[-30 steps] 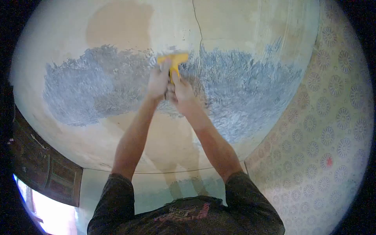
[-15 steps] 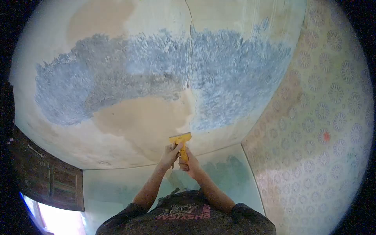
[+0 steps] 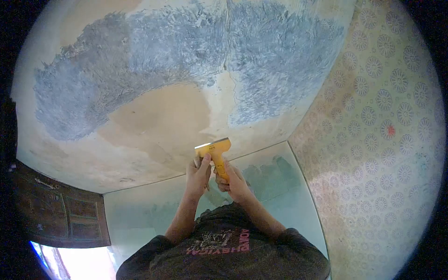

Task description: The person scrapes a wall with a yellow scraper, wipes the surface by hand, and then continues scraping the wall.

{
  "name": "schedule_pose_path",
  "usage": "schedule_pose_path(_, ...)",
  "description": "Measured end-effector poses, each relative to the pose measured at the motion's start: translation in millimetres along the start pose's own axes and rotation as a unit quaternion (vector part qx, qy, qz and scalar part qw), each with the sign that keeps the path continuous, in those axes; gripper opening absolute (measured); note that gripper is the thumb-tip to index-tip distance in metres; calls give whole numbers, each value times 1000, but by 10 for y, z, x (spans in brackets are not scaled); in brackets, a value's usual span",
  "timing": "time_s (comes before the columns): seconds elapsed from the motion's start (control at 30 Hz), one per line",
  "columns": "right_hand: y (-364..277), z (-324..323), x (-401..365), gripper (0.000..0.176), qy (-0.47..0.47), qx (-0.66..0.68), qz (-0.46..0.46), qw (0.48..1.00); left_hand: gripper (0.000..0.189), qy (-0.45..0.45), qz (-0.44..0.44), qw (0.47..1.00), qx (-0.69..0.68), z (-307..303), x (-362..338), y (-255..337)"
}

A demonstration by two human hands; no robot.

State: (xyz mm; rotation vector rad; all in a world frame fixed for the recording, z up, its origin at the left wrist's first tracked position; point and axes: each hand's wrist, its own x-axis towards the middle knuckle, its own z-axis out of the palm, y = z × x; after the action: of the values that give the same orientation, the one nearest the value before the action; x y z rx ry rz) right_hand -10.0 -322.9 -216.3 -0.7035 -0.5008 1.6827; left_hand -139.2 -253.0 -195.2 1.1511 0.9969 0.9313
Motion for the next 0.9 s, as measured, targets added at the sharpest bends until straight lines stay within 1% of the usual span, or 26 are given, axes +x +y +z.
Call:
schedule_pose_path(0.03,17,64,-22,43,2,0,1,1000,40,1,-5,999,-37,-29,-24,23)
schedule_pose_path(0.07,37,132,-31,37,53,-80,-58,994,40,1,-6,999,-39,-55,-46,53)
schedule_pose_path(0.1,53,177,-29,31,102,-159,-116,975,42,-7,7,997,-80,-81,-71,93)
schedule_pose_path(0.13,59,194,-19,31,101,-161,-114,975,45,-14,21,992,-122,-107,-101,148)
schedule_pose_path(0.17,55,202,-6,23,133,-249,-173,944,45,-12,21,992,-125,-133,-151,217)
schedule_pose_path(0.2,41,207,10,17,161,-333,-230,900,49,-42,47,989,-133,-152,-213,310)
schedule_pose_path(0.23,15,218,30,17,159,-336,-228,900,55,-72,73,985,-141,-179,-238,357)
schedule_pose_path(0.27,-23,236,49,18,166,-389,-262,867,55,-69,74,984,-143,-217,-245,341)
schedule_pose_path(0.3,-51,249,59,23,173,-440,-294,831,58,-73,84,986,-122,-252,-267,302)
schedule_pose_path(0.33,-73,254,66,23,170,-443,-293,830,62,-76,94,988,-101,-269,-281,281)
schedule_pose_path(0.4,-125,257,88,30,162,-442,-294,832,61,-75,113,984,-115,-268,-292,308)
schedule_pose_path(0.43,-150,258,90,30,161,-444,-293,832,61,-76,131,980,-126,-264,-297,313)
schedule_pose_path(0.53,-247,263,116,33,165,-459,-305,818,59,-81,136,981,-110,-289,-266,280)
schedule_pose_path(0.57,-291,263,138,36,166,-489,-359,777,59,-80,137,981,-109,-258,-243,301)
schedule_pose_path(0.6,-337,262,161,39,166,-516,-412,733,55,-48,156,979,-119,-212,-225,337)
schedule_pose_path(0.63,-391,259,171,39,164,-515,-412,733,53,-17,175,976,-129,-177,-204,369)
schedule_pose_path(0.67,-455,253,175,41,160,-519,-437,717,53,-15,176,976,-128,-168,-172,392)
schedule_pose_path(0.7,-507,253,183,44,157,-522,-460,701,50,-2,140,985,-102,-172,-142,414)
schedule_pose_path(0.73,-548,254,200,44,156,-521,-460,702,47,12,104,992,-76,-172,-114,438)
schedule_pose_path(0.77,-589,255,221,43,156,-511,-477,698,47,13,104,992,-75,-162,-89,473)
schedule_pose_path(0.83,-670,235,260,42,157,-500,-497,692,35,42,78,996,-14,-119,-23,564)
schedule_pose_path(0.87,-710,215,272,41,155,-502,-492,694,35,41,80,996,-13,-59,25,603)
schedule_pose_path(0.9,-755,194,281,40,155,-504,-488,696,31,47,143,987,-51,27,74,639)
